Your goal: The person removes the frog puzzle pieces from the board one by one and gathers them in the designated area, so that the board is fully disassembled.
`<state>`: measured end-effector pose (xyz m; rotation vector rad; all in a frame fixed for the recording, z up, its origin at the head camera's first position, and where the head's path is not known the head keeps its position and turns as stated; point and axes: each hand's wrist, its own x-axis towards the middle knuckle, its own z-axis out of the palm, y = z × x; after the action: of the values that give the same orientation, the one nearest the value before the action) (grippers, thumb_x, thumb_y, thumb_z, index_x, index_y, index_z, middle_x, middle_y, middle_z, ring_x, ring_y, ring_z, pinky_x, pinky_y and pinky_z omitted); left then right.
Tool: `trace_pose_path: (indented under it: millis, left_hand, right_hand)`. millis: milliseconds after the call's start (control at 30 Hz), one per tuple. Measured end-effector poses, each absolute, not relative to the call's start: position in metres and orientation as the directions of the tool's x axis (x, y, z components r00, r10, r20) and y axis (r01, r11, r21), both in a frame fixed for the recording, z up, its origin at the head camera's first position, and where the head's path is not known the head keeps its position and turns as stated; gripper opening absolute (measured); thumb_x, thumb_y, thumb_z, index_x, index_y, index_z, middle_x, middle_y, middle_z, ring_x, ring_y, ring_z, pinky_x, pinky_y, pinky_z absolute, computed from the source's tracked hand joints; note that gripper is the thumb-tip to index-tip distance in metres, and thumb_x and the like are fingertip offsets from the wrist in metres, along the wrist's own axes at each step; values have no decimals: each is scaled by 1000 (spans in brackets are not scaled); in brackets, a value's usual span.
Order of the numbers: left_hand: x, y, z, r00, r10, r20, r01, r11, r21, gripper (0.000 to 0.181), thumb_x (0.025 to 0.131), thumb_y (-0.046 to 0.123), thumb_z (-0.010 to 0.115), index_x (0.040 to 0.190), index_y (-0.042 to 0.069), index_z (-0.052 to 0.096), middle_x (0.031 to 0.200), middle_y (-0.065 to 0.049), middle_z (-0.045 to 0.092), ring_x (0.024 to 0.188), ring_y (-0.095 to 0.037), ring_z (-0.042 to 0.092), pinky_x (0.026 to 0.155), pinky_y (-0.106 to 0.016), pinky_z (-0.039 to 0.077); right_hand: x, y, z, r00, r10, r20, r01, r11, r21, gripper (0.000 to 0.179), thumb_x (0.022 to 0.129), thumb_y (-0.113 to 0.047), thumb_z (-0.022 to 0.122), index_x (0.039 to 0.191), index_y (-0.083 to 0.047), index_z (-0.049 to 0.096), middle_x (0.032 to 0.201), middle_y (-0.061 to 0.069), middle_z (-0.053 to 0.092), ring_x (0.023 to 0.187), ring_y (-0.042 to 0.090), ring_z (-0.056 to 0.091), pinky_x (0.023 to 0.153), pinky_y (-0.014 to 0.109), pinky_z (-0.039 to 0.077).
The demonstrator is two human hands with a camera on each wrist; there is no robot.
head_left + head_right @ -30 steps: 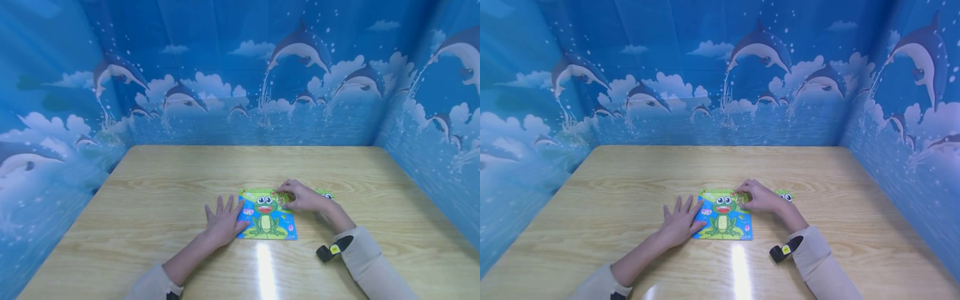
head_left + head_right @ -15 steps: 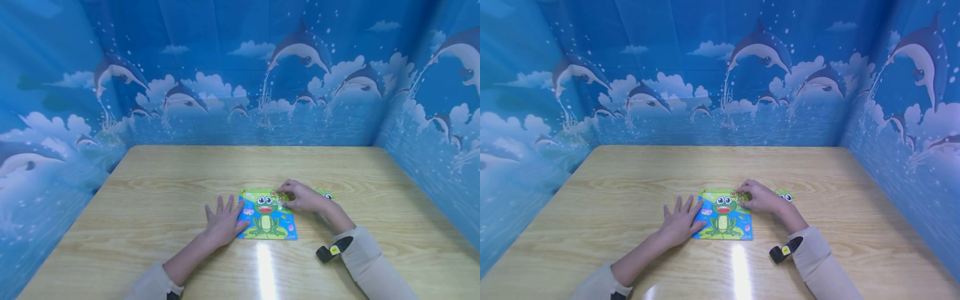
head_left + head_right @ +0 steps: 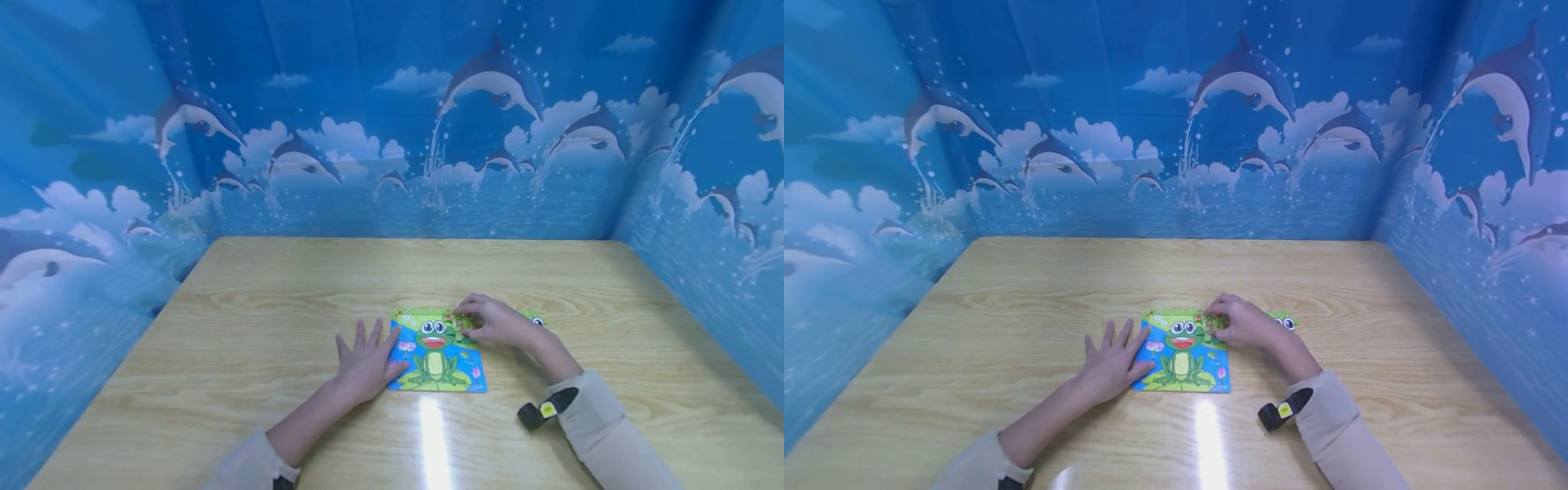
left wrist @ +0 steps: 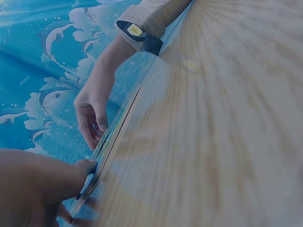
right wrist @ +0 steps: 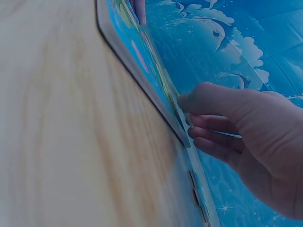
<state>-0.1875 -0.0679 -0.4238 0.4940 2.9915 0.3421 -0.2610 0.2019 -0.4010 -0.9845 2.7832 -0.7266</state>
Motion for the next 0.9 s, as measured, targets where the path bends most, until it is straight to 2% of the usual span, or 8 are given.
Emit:
trace_pose_path:
  millis: [233,567,900]
  left_hand:
    - [-187,-67,-423,-942,330,-57,308,921,237,69,89,58,41,145,19,31,148,-18,19,132,-47,7,93,-73,5]
    - [-187,-68,-423,-944,325,-51,305,923,236,69,89,58,42,144,18,32,148,-19,20,132,-47,7,92,-73,5]
    - [-187,-68,-424,-945,324,-53,303,924,235,69,89,59,42,144,19,32,148,-18,20,131,-47,7,92,-73,5]
  right_hand:
    - [-257,208,-397,-801,-595,70,-541,668,-512,41,79,-9,68,119,-3,61,117,12,53,104,29,52,85,41,46]
    - [-254,229,-395,-801,-580,149,-574,671,-470,42,76,-7,67,117,0,61,116,17,53,104,33,52,84,44,47]
    - [-247,254,-390,-825,-540,164,-550,703,-451,40,79,-7,66,117,3,60,115,19,53,106,37,51,82,48,46]
